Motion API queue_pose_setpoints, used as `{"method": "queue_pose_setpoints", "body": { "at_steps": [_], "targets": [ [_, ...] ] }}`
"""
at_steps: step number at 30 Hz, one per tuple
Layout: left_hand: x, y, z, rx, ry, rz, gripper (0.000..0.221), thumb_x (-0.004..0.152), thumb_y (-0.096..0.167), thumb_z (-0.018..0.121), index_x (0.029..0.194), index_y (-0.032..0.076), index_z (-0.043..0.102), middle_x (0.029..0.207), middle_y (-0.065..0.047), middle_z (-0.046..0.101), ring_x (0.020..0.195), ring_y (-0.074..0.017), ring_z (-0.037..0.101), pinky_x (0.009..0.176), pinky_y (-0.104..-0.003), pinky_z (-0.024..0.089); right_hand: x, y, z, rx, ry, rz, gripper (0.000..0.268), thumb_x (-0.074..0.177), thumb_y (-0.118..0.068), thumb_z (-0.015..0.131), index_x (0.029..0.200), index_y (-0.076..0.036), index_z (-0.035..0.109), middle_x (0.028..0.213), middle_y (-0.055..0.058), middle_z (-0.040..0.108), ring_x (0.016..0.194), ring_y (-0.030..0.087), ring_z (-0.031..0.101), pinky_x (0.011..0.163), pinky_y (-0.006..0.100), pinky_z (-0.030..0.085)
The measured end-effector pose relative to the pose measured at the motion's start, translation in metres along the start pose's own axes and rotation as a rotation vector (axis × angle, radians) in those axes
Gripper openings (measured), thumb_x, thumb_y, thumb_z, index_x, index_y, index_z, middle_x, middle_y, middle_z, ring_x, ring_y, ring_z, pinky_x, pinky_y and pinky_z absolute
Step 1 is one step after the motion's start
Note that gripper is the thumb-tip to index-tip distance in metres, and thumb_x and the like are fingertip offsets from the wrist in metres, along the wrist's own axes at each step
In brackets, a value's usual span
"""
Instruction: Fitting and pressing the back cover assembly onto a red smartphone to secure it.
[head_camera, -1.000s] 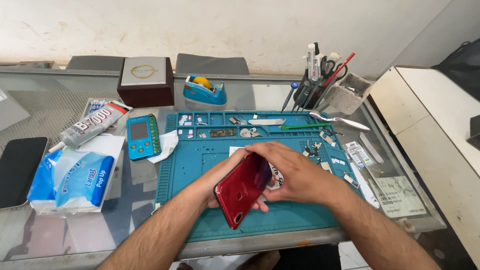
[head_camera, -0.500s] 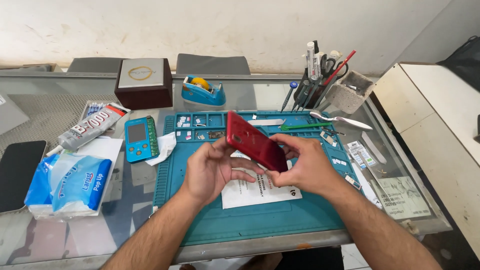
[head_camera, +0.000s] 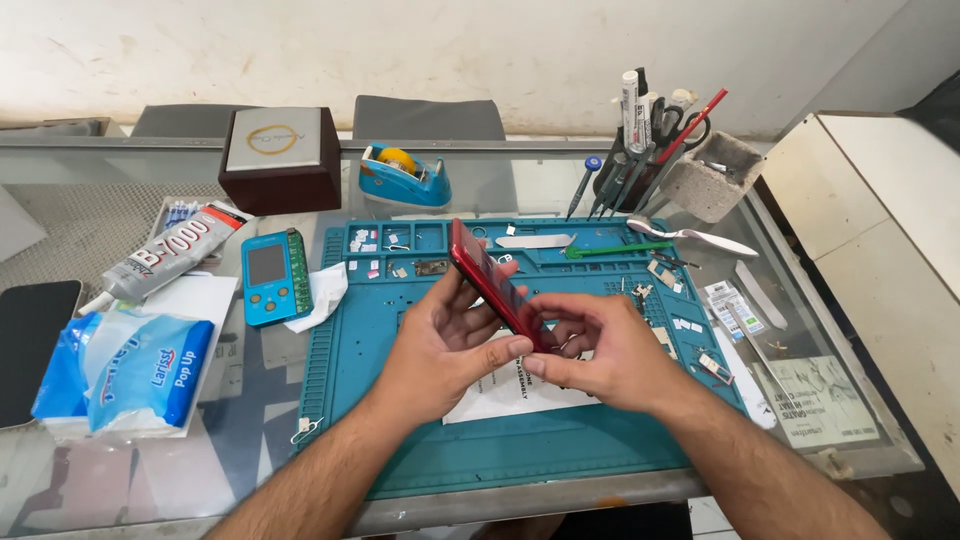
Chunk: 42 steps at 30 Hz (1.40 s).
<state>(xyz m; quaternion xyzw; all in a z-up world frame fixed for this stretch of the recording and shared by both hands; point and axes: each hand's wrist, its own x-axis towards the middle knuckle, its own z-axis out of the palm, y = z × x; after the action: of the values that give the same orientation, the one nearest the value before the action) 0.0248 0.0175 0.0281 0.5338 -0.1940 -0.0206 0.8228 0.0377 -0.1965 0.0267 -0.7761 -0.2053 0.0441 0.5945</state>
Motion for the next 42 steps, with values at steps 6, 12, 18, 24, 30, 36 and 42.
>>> {"method": "queue_pose_setpoints", "body": {
  "at_steps": [6,12,18,24,30,36,42],
  "targets": [
    [0.0,-0.004,-0.001,-0.063,-0.006,0.036,0.104,0.068,-0.004,0.09,0.155,-0.004,0.033,0.145,-0.026,0.058,0.13,-0.037,0.06,0.108,-0.049,0.054,-0.002,0.009,-0.004,0.009,-0.033,-0.05,0.064,0.073,-0.016,0.09,0.125,0.011,0.067,0.103,0.028,0.079,0.072,0.023,0.074,0.061,0.038,0.069],
    [-0.002,0.001,0.002,-0.081,0.017,0.078,0.103,0.068,-0.005,0.09,0.154,-0.005,0.034,0.143,-0.028,0.059,0.129,-0.0403,0.06,0.107,-0.051,0.055,0.002,-0.005,0.0,0.055,-0.021,-0.089,0.066,0.07,-0.012,0.092,0.124,0.013,0.064,0.101,0.028,0.078,0.071,0.023,0.073,0.061,0.038,0.069],
    [-0.001,-0.003,0.0,-0.128,0.002,0.076,0.103,0.068,-0.007,0.089,0.155,-0.003,0.034,0.143,-0.028,0.058,0.128,-0.04,0.061,0.106,-0.051,0.056,-0.003,0.006,0.0,0.075,-0.008,-0.084,0.069,0.067,-0.013,0.095,0.123,0.014,0.065,0.101,0.027,0.079,0.074,0.018,0.069,0.062,0.036,0.068],
    [0.001,-0.004,-0.002,-0.148,0.005,0.073,0.104,0.066,-0.01,0.089,0.155,-0.002,0.035,0.142,-0.027,0.059,0.128,-0.0398,0.061,0.106,-0.05,0.056,-0.001,0.014,-0.005,0.075,-0.054,-0.099,0.063,0.075,-0.013,0.088,0.127,0.012,0.064,0.105,0.029,0.079,0.073,0.02,0.072,0.061,0.036,0.069],
    [-0.001,-0.007,-0.003,-0.154,0.003,0.077,0.102,0.067,-0.01,0.088,0.155,-0.001,0.036,0.144,-0.027,0.058,0.13,-0.0397,0.06,0.107,-0.049,0.056,-0.002,0.009,-0.002,0.1,-0.08,-0.121,0.062,0.08,-0.017,0.084,0.131,0.013,0.062,0.109,0.029,0.078,0.074,0.021,0.072,0.062,0.035,0.068],
    [-0.001,-0.005,-0.002,-0.153,0.004,0.107,0.1,0.067,-0.012,0.088,0.153,-0.001,0.04,0.139,-0.026,0.062,0.124,-0.0387,0.065,0.104,-0.049,0.058,0.003,-0.003,-0.005,0.094,-0.133,-0.147,0.064,0.082,-0.018,0.08,0.135,0.011,0.06,0.115,0.027,0.076,0.076,0.019,0.07,0.06,0.033,0.066],
    [-0.001,-0.004,-0.003,-0.149,-0.004,0.118,0.099,0.066,-0.011,0.089,0.152,-0.001,0.041,0.139,-0.025,0.063,0.123,-0.0377,0.066,0.103,-0.048,0.059,0.001,-0.006,-0.005,0.092,-0.138,-0.164,0.064,0.081,-0.019,0.081,0.134,0.011,0.06,0.115,0.027,0.076,0.077,0.02,0.07,0.061,0.034,0.066]
  ]
}}
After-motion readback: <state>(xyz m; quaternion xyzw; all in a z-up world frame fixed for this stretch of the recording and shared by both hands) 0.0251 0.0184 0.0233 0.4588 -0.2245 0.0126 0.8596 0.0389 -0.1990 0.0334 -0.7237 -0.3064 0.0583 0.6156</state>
